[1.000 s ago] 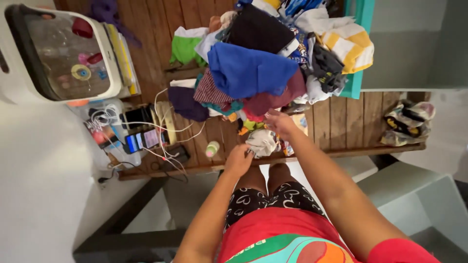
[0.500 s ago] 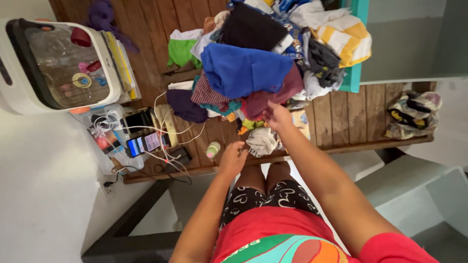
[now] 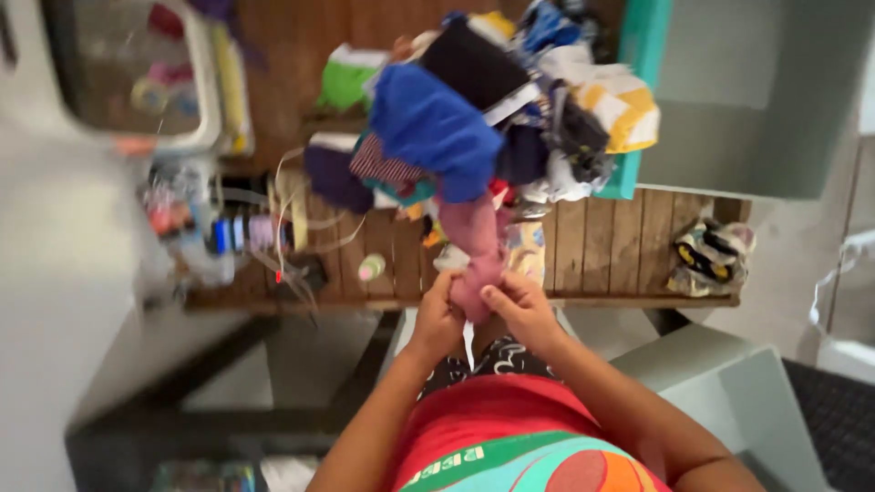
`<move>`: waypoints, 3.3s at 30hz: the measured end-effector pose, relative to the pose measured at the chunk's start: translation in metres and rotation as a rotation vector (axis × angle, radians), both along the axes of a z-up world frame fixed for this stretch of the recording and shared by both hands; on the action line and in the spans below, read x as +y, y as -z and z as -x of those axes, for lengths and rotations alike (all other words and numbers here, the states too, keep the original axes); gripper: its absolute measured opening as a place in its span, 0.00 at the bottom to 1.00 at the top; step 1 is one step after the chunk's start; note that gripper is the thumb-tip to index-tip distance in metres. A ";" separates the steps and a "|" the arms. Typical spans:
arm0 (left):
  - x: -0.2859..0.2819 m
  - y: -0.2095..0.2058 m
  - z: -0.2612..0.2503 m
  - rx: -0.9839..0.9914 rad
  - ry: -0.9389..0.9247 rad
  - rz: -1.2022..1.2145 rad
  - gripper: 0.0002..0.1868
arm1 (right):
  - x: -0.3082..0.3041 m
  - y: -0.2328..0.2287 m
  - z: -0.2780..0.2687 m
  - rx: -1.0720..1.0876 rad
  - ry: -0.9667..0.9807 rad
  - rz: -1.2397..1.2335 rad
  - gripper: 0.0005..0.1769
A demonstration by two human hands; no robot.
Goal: The recorder is folding several items of clothing on a flat surface and placing them into a storage bin.
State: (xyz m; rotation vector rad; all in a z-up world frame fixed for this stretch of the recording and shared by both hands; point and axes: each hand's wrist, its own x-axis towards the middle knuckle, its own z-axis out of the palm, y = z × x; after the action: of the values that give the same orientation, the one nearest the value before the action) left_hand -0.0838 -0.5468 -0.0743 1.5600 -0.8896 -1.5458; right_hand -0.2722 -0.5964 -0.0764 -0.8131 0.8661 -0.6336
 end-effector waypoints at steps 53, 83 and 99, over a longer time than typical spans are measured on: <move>0.752 -0.115 0.008 0.269 -2.318 0.607 0.04 | 0.577 -0.109 -0.296 -0.002 -1.408 1.175 0.06; 0.904 -0.109 -0.068 0.562 -1.643 0.395 0.20 | 0.585 -0.093 -0.301 0.360 -1.250 0.864 0.21; 0.882 -0.125 -0.065 1.182 -1.575 0.748 0.24 | 0.581 -0.129 -0.304 0.017 -1.009 1.683 0.12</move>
State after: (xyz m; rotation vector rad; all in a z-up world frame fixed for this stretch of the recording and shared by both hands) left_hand -0.0188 0.3355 0.0507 0.2388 0.4526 -0.4997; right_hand 0.0314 -0.0152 0.0526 -2.5093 -0.3774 -0.2991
